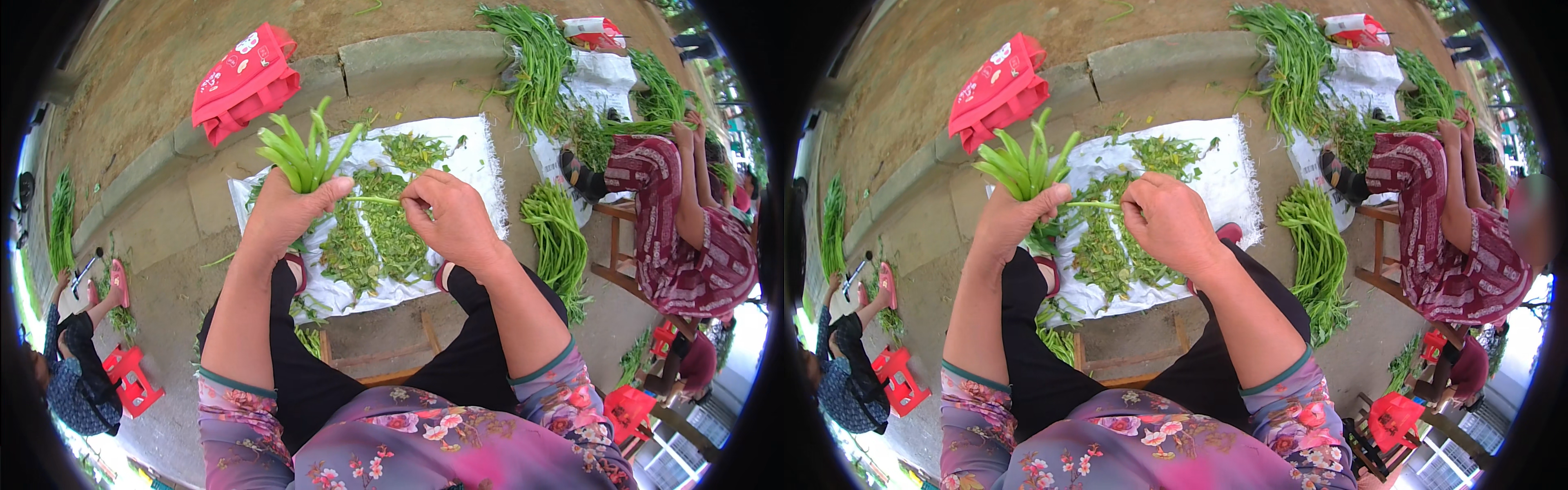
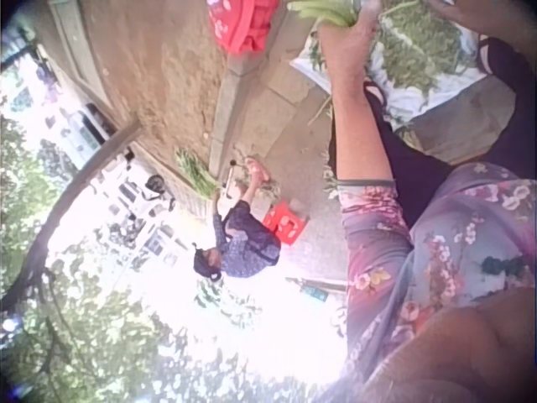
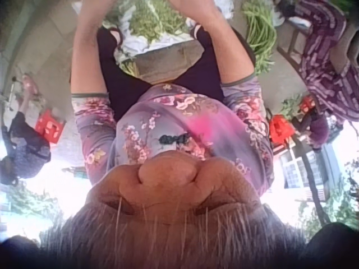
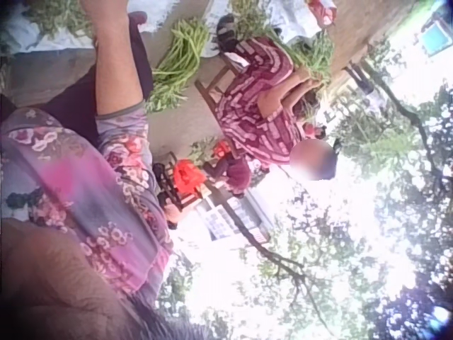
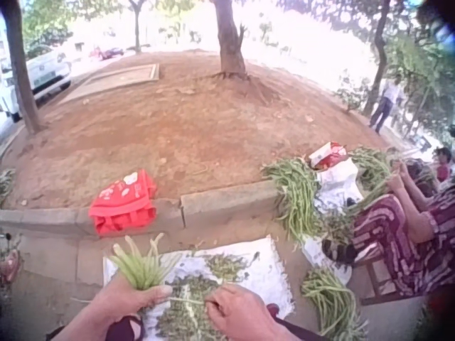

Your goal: The person uses their hands to break and clean long green beans one by one while sitting outside with a group of people.

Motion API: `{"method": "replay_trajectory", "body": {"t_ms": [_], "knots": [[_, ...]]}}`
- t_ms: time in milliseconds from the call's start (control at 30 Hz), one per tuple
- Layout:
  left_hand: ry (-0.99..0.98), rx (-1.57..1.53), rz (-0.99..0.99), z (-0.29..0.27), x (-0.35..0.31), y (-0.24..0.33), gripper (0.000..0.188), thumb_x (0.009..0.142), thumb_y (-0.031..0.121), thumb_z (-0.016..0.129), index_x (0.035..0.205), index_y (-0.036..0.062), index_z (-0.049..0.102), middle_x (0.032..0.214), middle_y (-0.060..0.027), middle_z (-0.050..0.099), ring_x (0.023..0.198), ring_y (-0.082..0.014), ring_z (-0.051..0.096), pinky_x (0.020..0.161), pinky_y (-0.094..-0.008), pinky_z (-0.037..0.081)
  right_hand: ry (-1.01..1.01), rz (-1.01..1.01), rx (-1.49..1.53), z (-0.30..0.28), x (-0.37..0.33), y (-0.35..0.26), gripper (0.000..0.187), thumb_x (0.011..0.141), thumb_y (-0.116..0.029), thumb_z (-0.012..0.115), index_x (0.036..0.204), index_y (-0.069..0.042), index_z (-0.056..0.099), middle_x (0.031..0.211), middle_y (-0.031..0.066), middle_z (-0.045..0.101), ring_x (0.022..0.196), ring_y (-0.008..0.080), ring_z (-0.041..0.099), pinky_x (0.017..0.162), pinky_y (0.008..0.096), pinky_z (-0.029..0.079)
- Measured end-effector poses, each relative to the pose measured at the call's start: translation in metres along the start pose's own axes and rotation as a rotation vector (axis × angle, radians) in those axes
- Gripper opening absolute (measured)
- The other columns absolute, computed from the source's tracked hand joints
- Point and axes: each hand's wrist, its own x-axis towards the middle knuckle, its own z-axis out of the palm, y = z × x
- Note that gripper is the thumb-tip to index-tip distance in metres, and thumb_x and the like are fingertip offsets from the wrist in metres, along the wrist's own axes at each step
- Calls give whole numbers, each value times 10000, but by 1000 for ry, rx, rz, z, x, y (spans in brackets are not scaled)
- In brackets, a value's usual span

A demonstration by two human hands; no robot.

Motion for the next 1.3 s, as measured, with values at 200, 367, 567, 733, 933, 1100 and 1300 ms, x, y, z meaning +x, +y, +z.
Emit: {"method": "replay_trajectory", "body": {"t_ms": [200, 367, 567, 733, 933, 1100, 1300], "knots": [[-104, 38, 23, 2, -2, -5, 275, 769, 241, 754, 850, 30, 599, 697, -9, 582, 630, -104, 530, 576, -269, 417, 2, 11, 38, 3, 0, 3, 34, 733, -44, 621, 733, -27, 592, 708, 113, 572, 677, 306, 580, 598, 383, 469], [-72, 35, 28, 5, -1, -2, 241, 781, 213, 732, 836, 23, 595, 694, -18, 589, 634, -113, 539, 592, -278, 427, 12, 3, 68, 4, 2, 2, 31, 725, -34, 615, 726, -28, 584, 705, 115, 569, 673, 300, 579, 591, 380, 464], [-53, 20, 57, 9, 1, -1, 203, 792, 174, 717, 827, 20, 591, 688, -18, 583, 625, -108, 531, 583, -274, 421, 97, 67, 154, 5, 3, 1, 46, 717, -26, 619, 704, -20, 575, 682, 107, 577, 625, 253, 580, 566, 336, 463], [-25, -160, 20, 17, -2, 4, 209, 781, 180, 731, 845, 36, 593, 670, 2, 548, 612, -88, 494, 559, -237, 377, 157, 310, 383, 3, 5, -1, 63, 727, -38, 622, 691, -6, 581, 642, 60, 594, 567, 112, 539, 533, 265, 444], [22, -228, 27, 10, 0, -2, 181, 782, 164, 716, 830, 46, 588, 632, 7, 521, 582, -98, 466, 568, -249, 369, 251, 467, 561, -9, 8, 8, 62, 777, -54, 612, 753, 0, 631, 664, -6, 589, 597, 37, 483, 536, 213, 396], [63, -298, 19, -1, 3, 0, 183, 788, 174, 709, 835, 49, 583, 628, 1, 515, 629, -107, 482, 614, -256, 375, 217, 502, 758, -24, 11, 14, 78, 824, -67, 620, 833, 5, 650, 725, -10, 593, 638, 47, 494, 608, 199, 403], [89, -330, 33, 3, 3, 0, 199, 766, 181, 724, 823, 45, 591, 634, -2, 525, 626, -105, 480, 602, -254, 365, 50, 443, 739, -10, 7, 9, 153, 818, -68, 654, 938, 24, 635, 767, -1, 614, 683, 50, 540, 630, 202, 450]]}}
